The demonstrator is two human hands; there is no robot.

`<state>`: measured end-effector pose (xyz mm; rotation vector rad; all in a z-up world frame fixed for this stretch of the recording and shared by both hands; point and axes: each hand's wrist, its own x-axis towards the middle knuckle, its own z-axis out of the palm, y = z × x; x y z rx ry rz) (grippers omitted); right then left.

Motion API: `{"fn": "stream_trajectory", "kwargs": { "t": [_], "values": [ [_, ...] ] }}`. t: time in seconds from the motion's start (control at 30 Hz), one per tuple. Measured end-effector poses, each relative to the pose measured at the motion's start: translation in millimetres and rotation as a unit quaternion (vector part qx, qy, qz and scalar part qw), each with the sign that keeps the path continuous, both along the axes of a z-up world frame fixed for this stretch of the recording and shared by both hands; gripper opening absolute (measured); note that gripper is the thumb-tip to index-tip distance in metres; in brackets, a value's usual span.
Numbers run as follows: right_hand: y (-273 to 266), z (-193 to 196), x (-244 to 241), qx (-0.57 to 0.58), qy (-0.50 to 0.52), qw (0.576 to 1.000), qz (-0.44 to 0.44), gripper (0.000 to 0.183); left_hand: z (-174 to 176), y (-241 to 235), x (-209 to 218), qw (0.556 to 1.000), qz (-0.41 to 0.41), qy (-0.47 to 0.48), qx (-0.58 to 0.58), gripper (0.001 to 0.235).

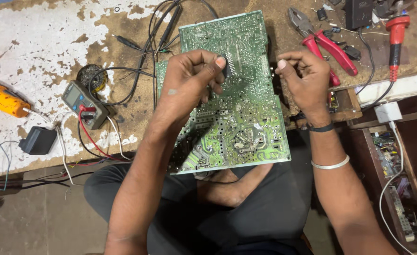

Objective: The person holds a green circuit board and uses a soldering iron to reflow solder on an integrated circuit. They then use a multimeter to test various points on the board.

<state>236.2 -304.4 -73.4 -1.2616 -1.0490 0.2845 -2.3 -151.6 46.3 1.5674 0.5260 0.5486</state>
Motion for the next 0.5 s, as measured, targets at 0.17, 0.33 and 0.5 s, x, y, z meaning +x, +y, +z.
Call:
{"fn": "stream_trajectory", "kwargs": {
  "t": [0.17,0.33,0.5],
  "values": [
    [-1,12,-5,0.011,0.049,0.999,-0.013,0.013,-2,-5,1,0.998,0.019,0.003,0.053,0.018],
    [-2,14,-8,0.019,0.024,0.999,-0.021,0.012,0,-2,-8,0.992,0.066,0.029,0.107,0.013],
    [-5,3,1,-0.007,0.021,0.999,-0.049,0.008,-23,70,-53,0.962,0.163,-0.006,0.221,0.011]
  ]
}}
